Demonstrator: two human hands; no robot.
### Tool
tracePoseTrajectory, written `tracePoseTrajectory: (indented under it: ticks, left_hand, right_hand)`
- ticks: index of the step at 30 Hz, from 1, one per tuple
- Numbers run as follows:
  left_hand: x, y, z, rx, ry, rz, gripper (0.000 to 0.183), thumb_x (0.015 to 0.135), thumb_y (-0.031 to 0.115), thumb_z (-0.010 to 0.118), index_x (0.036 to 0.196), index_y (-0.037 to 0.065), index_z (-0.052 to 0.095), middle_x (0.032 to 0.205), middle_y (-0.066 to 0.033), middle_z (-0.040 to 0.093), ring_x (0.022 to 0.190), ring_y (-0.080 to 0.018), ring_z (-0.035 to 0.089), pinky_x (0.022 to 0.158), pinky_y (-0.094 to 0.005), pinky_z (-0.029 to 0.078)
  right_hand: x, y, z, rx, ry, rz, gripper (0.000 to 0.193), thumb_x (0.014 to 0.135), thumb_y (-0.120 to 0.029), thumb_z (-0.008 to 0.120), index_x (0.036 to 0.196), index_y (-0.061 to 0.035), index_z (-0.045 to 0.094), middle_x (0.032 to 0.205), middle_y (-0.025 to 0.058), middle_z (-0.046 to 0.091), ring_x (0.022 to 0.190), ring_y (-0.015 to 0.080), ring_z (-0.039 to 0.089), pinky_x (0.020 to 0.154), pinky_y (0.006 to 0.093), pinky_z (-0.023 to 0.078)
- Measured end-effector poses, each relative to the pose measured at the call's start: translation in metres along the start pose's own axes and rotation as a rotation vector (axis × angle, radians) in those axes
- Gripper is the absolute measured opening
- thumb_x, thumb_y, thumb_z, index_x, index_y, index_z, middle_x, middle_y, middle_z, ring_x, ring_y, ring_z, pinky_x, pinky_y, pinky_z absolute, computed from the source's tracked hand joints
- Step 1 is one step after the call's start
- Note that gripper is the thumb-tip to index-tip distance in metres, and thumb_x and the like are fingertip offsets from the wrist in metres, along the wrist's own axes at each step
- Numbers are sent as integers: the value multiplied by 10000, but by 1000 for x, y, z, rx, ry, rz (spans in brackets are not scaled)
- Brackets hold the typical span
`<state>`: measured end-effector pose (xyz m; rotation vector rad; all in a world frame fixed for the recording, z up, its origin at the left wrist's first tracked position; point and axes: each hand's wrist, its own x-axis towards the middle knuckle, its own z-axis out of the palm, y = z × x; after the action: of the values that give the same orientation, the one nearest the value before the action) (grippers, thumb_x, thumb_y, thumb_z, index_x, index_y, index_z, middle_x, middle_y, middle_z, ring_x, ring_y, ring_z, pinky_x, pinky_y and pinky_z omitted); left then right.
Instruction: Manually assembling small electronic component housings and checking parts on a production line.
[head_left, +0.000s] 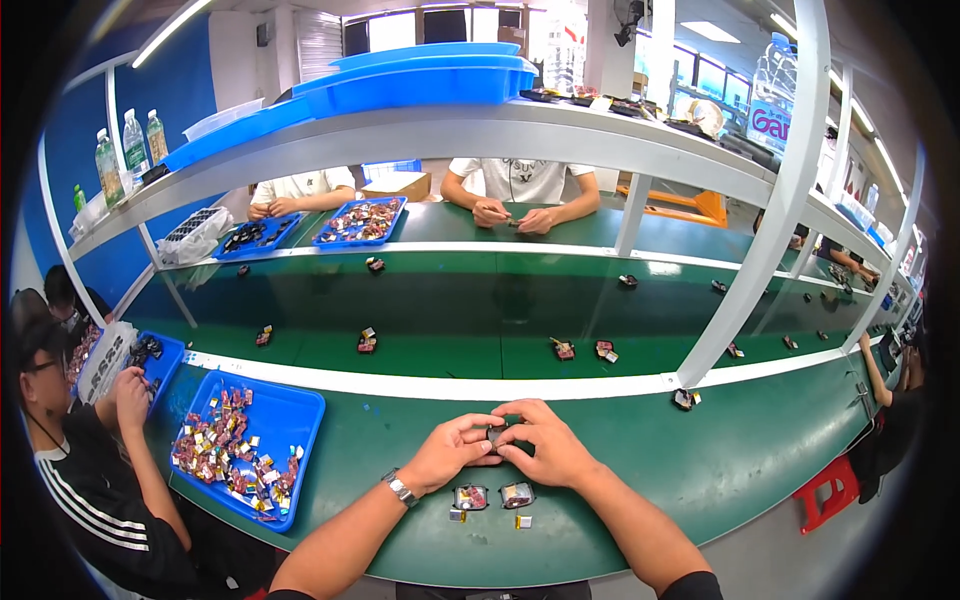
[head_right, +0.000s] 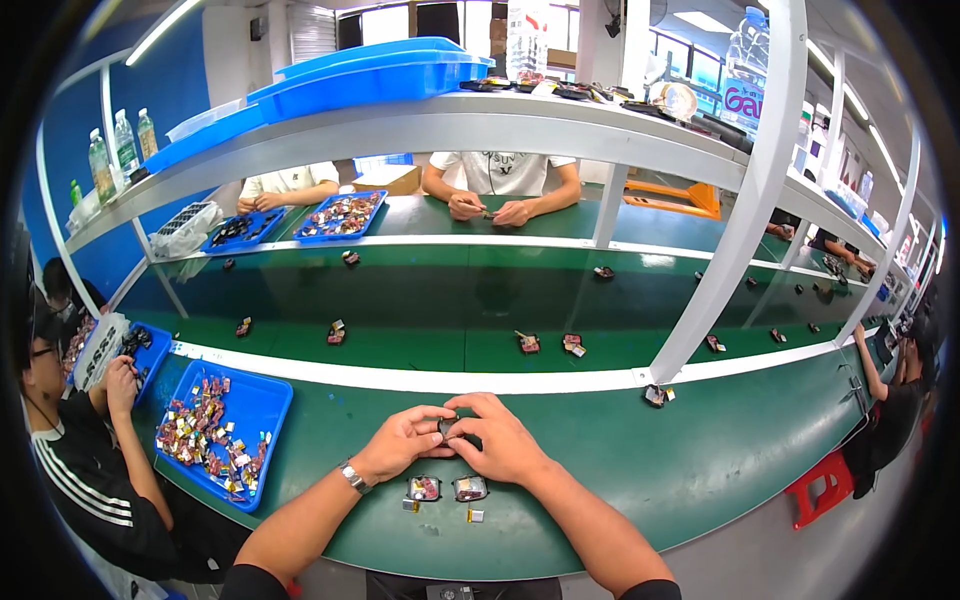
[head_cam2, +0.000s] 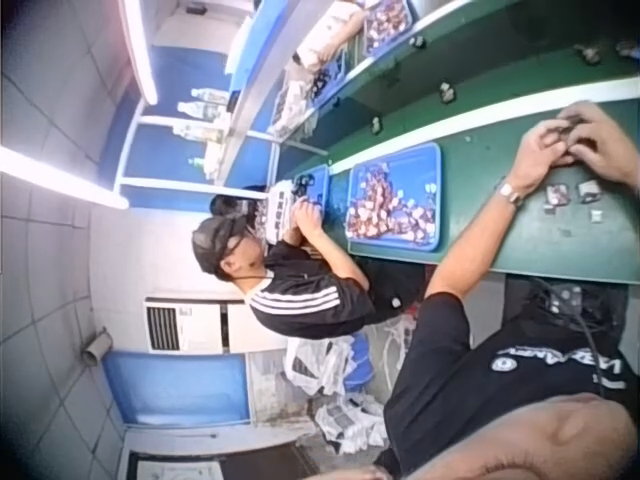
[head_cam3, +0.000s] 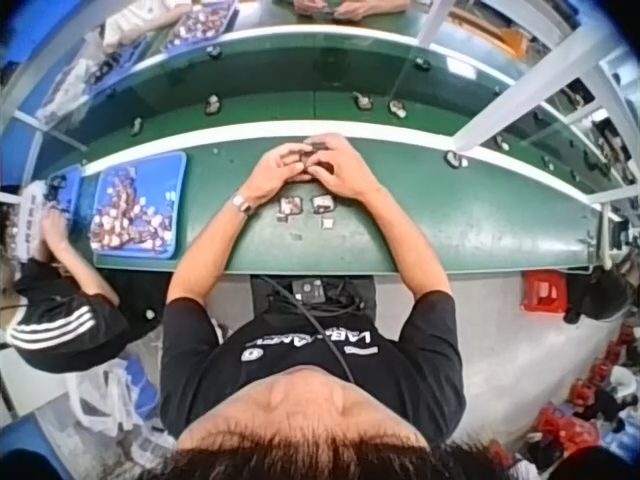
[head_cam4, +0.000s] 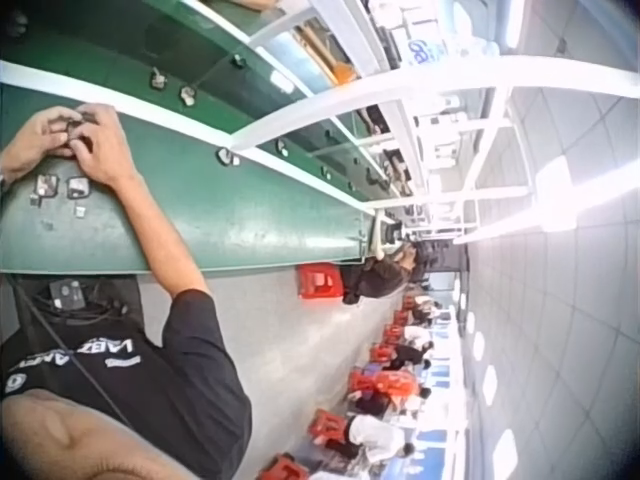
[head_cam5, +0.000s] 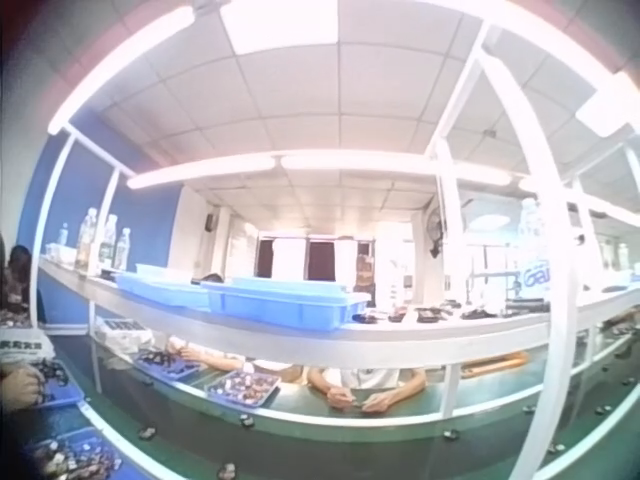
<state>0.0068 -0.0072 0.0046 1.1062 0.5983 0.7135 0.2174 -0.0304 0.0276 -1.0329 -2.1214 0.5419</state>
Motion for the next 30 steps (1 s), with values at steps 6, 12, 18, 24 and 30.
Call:
tracePoseTrajectory:
  ticks: [6, 12, 18, 24, 30]
  left_hand:
    - [2, -2, 0, 7, 20, -10, 342, 998, 15, 466, 1340, 2, 469, 1231, -131, 599, 1123, -190, 614, 1002, -337, 528]
    - [2, -7, -1, -106, 8, 52, 339, 994, 101, 541, 1316, 14, 484, 1219, -122, 591, 1136, -219, 609, 1011, -385, 521]
    - [1, -9, -4, -133, 4, 48, 337, 996, 100, 539, 1319, 20, 487, 1213, -119, 595, 1139, -218, 604, 1016, -392, 516]
    - [3, -10, -5, -104, -5, 68, 324, 1015, 93, 491, 1325, 0, 479, 1224, -124, 582, 1139, -196, 600, 1016, -363, 516]
    - [3, -14, -9, -130, -9, 72, 321, 995, 93, 541, 1304, 17, 497, 1198, -119, 604, 1134, -213, 607, 1010, -390, 520]
  right_hand:
    - [-4, -3, 2, -43, 32, -17, 125, 820, -103, 709, 943, -82, 719, 1260, 86, 580, 1208, 272, 512, 947, 383, 485]
    - [-6, -3, 16, -17, 221, 6, 121, 818, -110, 704, 935, -88, 723, 1211, 70, 615, 1163, 273, 546, 944, 374, 477]
    - [-5, -2, 19, 66, 200, 48, 135, 812, -103, 709, 944, -87, 729, 1212, 72, 615, 1139, 278, 551, 934, 376, 480]
    - [-5, -5, 23, -52, 302, -10, 148, 789, -82, 732, 935, -98, 749, 1181, 71, 639, 1125, 266, 565, 893, 364, 516]
    - [-7, 1, 29, 92, 276, 55, 167, 783, -77, 734, 945, -108, 758, 1183, 68, 657, 1124, 265, 586, 939, 368, 499]
